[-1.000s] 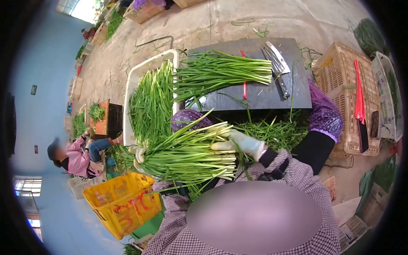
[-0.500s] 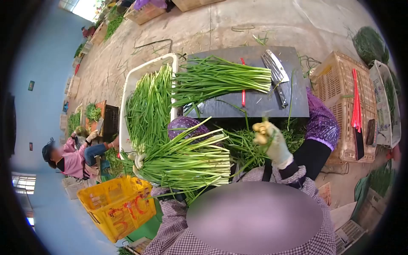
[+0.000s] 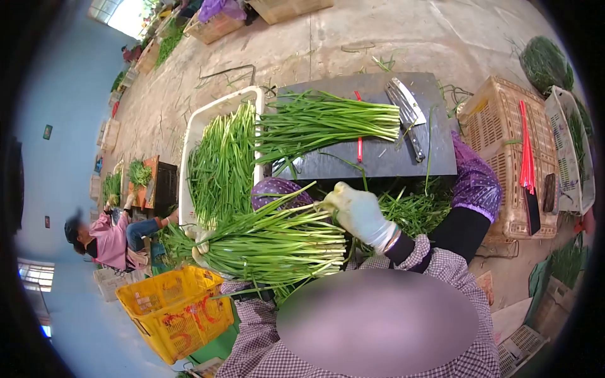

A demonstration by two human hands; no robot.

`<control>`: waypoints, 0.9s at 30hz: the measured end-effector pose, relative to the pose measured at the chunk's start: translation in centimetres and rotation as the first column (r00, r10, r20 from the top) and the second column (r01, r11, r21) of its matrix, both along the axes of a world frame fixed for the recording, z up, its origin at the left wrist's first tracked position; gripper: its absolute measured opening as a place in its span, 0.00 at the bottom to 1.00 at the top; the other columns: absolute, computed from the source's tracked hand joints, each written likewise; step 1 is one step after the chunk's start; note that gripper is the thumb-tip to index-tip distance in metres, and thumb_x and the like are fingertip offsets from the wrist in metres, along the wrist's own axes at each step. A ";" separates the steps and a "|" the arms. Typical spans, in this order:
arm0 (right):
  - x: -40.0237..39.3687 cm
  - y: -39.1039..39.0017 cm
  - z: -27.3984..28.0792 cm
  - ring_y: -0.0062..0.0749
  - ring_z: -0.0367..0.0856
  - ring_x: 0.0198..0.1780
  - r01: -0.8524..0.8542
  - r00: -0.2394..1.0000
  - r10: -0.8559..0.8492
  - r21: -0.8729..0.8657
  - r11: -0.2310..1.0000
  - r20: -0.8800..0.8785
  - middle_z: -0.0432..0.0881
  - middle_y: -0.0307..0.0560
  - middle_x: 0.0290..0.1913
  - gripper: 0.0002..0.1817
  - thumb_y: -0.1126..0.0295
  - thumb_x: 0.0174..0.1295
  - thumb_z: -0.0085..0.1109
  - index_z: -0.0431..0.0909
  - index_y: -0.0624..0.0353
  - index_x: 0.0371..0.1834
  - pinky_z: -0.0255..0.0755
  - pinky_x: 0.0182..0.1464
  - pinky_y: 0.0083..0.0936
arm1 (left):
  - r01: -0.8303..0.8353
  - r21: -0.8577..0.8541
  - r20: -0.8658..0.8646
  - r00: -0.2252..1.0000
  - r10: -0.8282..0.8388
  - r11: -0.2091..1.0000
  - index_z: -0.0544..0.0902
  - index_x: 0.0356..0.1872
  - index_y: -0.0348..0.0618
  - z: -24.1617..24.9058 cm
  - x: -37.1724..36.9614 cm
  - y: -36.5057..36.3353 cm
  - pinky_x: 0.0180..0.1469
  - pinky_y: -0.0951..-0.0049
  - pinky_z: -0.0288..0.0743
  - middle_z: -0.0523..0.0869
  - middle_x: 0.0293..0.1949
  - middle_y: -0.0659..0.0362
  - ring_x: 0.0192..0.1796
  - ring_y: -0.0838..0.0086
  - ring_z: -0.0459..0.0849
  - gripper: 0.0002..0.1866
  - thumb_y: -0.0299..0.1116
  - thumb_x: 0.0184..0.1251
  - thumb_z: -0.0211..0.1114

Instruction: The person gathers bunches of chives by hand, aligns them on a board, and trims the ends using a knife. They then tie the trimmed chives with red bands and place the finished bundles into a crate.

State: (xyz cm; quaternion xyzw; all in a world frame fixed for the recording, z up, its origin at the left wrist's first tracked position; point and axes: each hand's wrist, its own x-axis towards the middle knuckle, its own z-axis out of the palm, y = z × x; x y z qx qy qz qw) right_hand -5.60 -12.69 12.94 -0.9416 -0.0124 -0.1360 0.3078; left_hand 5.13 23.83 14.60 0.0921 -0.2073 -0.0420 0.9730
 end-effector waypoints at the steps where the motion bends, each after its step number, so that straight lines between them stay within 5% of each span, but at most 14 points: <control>1: -0.4 -0.6 -0.2 0.40 0.87 0.35 0.053 0.995 -0.058 0.069 0.996 0.086 0.82 0.40 0.42 0.04 0.62 0.66 0.70 0.87 0.42 0.42 0.83 0.37 0.36 | -0.038 -0.137 -0.052 0.998 0.031 0.990 0.73 0.74 0.42 -1.6 0.5 1.4 0.64 0.61 0.81 0.75 0.35 0.65 0.45 0.76 0.77 0.23 0.32 0.82 0.57; 4: -2.4 -3.8 0.1 0.44 0.87 0.38 0.174 0.982 -0.187 0.242 0.955 0.031 0.83 0.41 0.37 0.05 0.61 0.69 0.68 0.85 0.48 0.40 0.83 0.39 0.37 | -0.141 -0.060 -0.071 0.988 0.137 0.988 0.75 0.73 0.42 -1.2 -0.9 0.0 0.61 0.63 0.83 0.76 0.36 0.65 0.46 0.77 0.78 0.22 0.32 0.82 0.58; 7: -7.0 -7.2 -6.3 0.48 0.89 0.41 0.183 0.971 -0.167 0.082 0.980 -0.173 0.85 0.44 0.39 0.09 0.58 0.68 0.68 0.86 0.51 0.38 0.83 0.42 0.41 | -0.101 -0.081 -0.086 0.992 0.094 0.991 0.77 0.71 0.43 -2.5 -1.1 0.5 0.58 0.62 0.86 0.80 0.40 0.64 0.48 0.79 0.82 0.21 0.33 0.82 0.58; 9: -9.4 -7.8 -8.0 0.51 0.89 0.44 0.143 0.837 -0.256 -0.260 0.955 -0.484 0.88 0.48 0.41 0.13 0.54 0.67 0.67 0.88 0.52 0.38 0.83 0.45 0.45 | -0.090 -0.067 -0.092 0.992 0.083 0.994 0.77 0.72 0.44 -2.7 -1.0 -0.1 0.57 0.62 0.87 0.81 0.41 0.64 0.48 0.79 0.83 0.21 0.33 0.83 0.58; 12: -8.6 -8.4 -6.3 0.52 0.89 0.49 0.141 0.655 -0.227 -0.178 0.974 -0.721 0.91 0.50 0.48 0.17 0.50 0.72 0.64 0.90 0.50 0.48 0.83 0.53 0.44 | 0.037 -0.114 -0.006 0.999 -0.038 0.993 0.73 0.78 0.45 -2.5 -1.2 -0.6 0.51 0.56 0.90 0.82 0.44 0.61 0.48 0.75 0.85 0.24 0.36 0.85 0.53; 13: -8.5 -8.1 -6.0 0.49 0.87 0.56 0.099 0.839 -0.001 0.150 0.984 -0.544 0.90 0.52 0.54 0.21 0.48 0.74 0.62 0.90 0.51 0.57 0.81 0.60 0.39 | 0.019 -0.134 0.007 1.000 -0.018 0.991 0.71 0.79 0.46 -2.4 -1.0 -0.9 0.55 0.52 0.88 0.81 0.44 0.61 0.47 0.73 0.84 0.26 0.36 0.85 0.53; 14: -7.2 -7.5 -4.9 0.44 0.84 0.63 0.033 0.841 0.220 0.454 0.890 -0.494 0.88 0.51 0.58 0.25 0.48 0.75 0.63 0.87 0.53 0.64 0.77 0.65 0.35 | 0.024 -0.127 0.004 1.000 -0.023 0.992 0.71 0.79 0.46 -2.1 -0.8 -0.8 0.55 0.52 0.88 0.81 0.44 0.61 0.47 0.73 0.84 0.26 0.36 0.85 0.53; 16: -4.8 -4.9 -2.0 0.41 0.82 0.64 -0.080 0.834 0.472 0.784 0.616 -0.286 0.87 0.52 0.61 0.27 0.50 0.77 0.63 0.83 0.54 0.71 0.75 0.69 0.35 | 0.015 -0.059 0.003 1.000 -0.014 0.998 0.74 0.77 0.47 -1.5 -0.3 -0.6 0.67 0.54 0.80 0.78 0.37 0.67 0.50 0.77 0.81 0.24 0.36 0.84 0.54; 18: -3.2 -1.5 -4.1 0.38 0.83 0.63 -0.206 0.857 0.455 0.650 0.731 -0.240 0.87 0.54 0.61 0.29 0.49 0.75 0.66 0.83 0.59 0.69 0.75 0.67 0.34 | -0.015 -0.065 0.001 1.000 0.015 0.998 0.71 0.79 0.44 -1.3 0.3 -0.6 0.69 0.53 0.78 0.76 0.37 0.64 0.46 0.76 0.78 0.26 0.33 0.83 0.55; 20: -1.7 1.7 -0.4 0.42 0.87 0.52 -0.015 0.853 0.434 0.818 0.575 -0.289 0.90 0.53 0.54 0.24 0.52 0.75 0.66 0.87 0.64 0.58 0.78 0.57 0.34 | 0.017 -0.110 0.028 0.999 -0.014 0.994 0.73 0.77 0.42 -1.1 1.0 -0.4 0.68 0.61 0.77 0.73 0.33 0.66 0.45 0.77 0.76 0.25 0.32 0.81 0.57; 23: -1.5 1.7 -1.9 0.38 0.87 0.53 -0.152 0.965 0.255 0.672 0.725 -0.057 0.88 0.50 0.49 0.18 0.58 0.80 0.59 0.87 0.64 0.47 0.78 0.58 0.33 | 0.034 -0.130 0.052 0.998 -0.028 0.991 0.75 0.72 0.38 3.1 -0.4 -2.9 0.62 0.70 0.77 0.71 0.30 0.67 0.39 0.78 0.74 0.23 0.29 0.80 0.58; 24: -1.8 1.1 -1.7 0.34 0.86 0.51 -0.137 0.954 0.295 0.794 0.592 -0.056 0.87 0.48 0.47 0.18 0.58 0.81 0.59 0.86 0.65 0.48 0.79 0.57 0.33 | 0.000 -0.091 0.043 0.999 0.004 0.996 0.76 0.71 0.37 3.3 -0.6 -2.7 0.60 0.73 0.76 0.70 0.30 0.67 0.38 0.78 0.73 0.22 0.29 0.80 0.58; 26: -3.7 -0.3 -4.0 0.30 0.85 0.51 0.156 0.894 0.415 0.986 0.064 -0.168 0.87 0.45 0.47 0.16 0.59 0.82 0.60 0.84 0.65 0.51 0.80 0.59 0.27 | -0.026 -0.116 0.046 0.998 0.032 0.993 0.76 0.71 0.36 1.9 -0.3 -1.3 0.61 0.72 0.76 0.70 0.30 0.67 0.37 0.78 0.73 0.22 0.29 0.80 0.57; 27: -4.7 -1.1 -3.6 0.27 0.86 0.47 0.223 0.893 0.378 0.970 0.096 -0.243 0.87 0.44 0.46 0.15 0.61 0.82 0.59 0.83 0.64 0.50 0.81 0.56 0.26 | -0.047 -0.145 0.051 0.997 0.055 0.988 0.76 0.71 0.35 1.0 0.1 -0.5 0.63 0.72 0.76 0.70 0.30 0.67 0.37 0.79 0.72 0.22 0.29 0.80 0.57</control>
